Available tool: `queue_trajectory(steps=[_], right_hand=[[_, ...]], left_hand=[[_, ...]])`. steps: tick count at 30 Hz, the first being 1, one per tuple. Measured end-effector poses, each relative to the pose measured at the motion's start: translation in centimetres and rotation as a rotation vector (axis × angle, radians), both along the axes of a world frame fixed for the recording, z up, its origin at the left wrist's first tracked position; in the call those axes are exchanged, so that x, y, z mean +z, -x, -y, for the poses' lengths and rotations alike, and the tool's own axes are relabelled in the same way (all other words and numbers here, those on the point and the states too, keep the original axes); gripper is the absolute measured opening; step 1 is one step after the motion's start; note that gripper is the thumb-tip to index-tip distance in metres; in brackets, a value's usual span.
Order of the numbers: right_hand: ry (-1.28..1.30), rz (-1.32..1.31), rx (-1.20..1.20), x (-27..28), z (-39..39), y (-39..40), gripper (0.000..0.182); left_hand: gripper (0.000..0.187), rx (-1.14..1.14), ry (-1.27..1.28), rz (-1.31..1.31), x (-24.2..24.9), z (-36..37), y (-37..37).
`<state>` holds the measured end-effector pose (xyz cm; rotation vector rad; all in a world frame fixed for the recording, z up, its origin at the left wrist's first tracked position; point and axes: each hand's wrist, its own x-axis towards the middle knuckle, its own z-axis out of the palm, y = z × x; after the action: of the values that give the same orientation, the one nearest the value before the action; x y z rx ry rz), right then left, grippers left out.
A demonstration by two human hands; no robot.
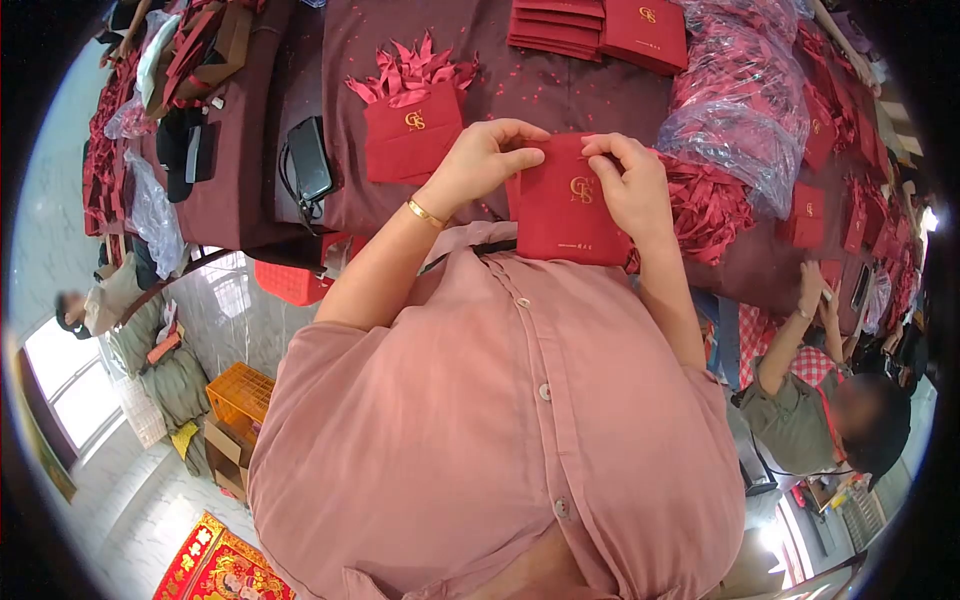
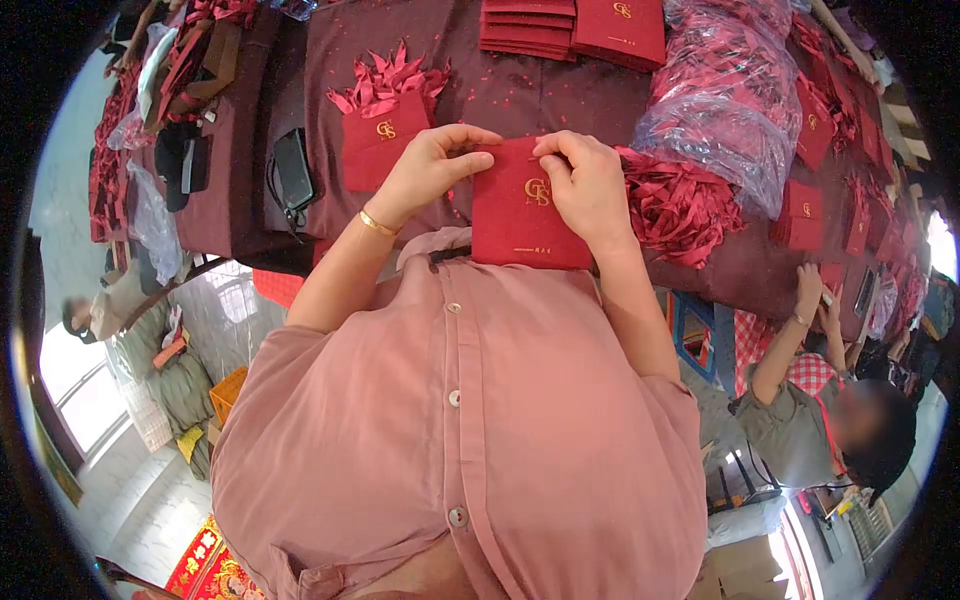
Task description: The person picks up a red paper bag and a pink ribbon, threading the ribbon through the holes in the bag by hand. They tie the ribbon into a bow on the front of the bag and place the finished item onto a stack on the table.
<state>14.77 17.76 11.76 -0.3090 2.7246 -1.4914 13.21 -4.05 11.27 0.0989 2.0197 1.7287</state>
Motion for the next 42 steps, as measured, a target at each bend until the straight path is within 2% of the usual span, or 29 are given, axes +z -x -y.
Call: queue_trajectory(steps=[6, 8, 11, 13, 16, 18, 20, 22, 24, 26, 28, 35, 37, 40, 42], right_hand=[[-0.108, -0.198, 0.081, 1.2, -0.2, -0.2, 0.010], [0.039, -0.049, 0.003, 0.7, -0.4, -0.4, 0.009], [0.074, 0.021, -0.038, 0.6, -0.2, -0.6, 0.009], [0.063, 0.069, -0.044, 0.9, 0.2, -0.8, 0.009], [0.051, 0.097, -0.045, 0.9, 0.8, -1.0, 0.009], [0.049, 0.078, -0.041, 0.8, 1.1, -1.0, 0.009], [-0.060, -0.383, -0.122, 0.6, 1.5, -0.8, 0.009], [-0.083, -0.402, -0.151, 0.6, 1.8, -1.1, 0.009], [-0.107, -0.425, -0.180, 0.6, 2.0, -1.3, 0.008], [-0.049, -0.311, -0.110, 0.3, 2.3, -1.7, 0.008], [-0.059, -0.279, -0.109, 0.2, 2.7, -2.0, 0.007], [-0.065, -0.259, -0.141, -0.5, 3.3, -2.1, 0.008], [-0.066, -0.253, -0.156, -0.6, 3.5, -2.1, 0.008], [-0.081, -0.233, -0.181, -0.7, 3.7, -2.0, 0.007], [-0.178, -0.299, -0.196, -0.9, 4.0, -2.1, 0.007]], left_hand=[[0.028, -0.086, 0.111, -0.119, -0.1, 0.4, 0.3], [0.028, -0.121, 0.109, -0.176, 0.3, 0.4, 0.3], [0.029, -0.159, 0.109, -0.291, 1.1, 0.3, 0.3], [0.027, -0.280, 0.183, -0.670, 0.7, 0.1, 0.6], [0.025, -0.289, 0.209, -0.706, 1.2, -0.5, 0.4], [0.024, -0.272, 0.203, -0.628, 0.8, -0.6, 0.5], [0.023, -0.253, 0.199, -0.548, -0.2, -0.4, 0.7], [0.024, -0.221, 0.289, -0.435, -1.0, 0.0, 1.1], [0.022, -0.219, 0.277, -0.365, -1.1, 0.3, 1.4], [0.021, -0.216, 0.266, -0.293, -0.9, 0.3, 1.4], [0.018, -0.181, 0.194, -0.014, -0.5, 0.3, 1.5], [0.016, -0.168, 0.182, 0.003, 0.3, 0.1, 1.2], [0.016, -0.165, 0.181, -0.116, -0.2, 0.1, 1.1], [0.015, -0.156, 0.185, -0.138, 0.1, 0.0, 0.9], [0.016, -0.158, 0.195, -0.152, 0.4, 0.0, 0.8]])
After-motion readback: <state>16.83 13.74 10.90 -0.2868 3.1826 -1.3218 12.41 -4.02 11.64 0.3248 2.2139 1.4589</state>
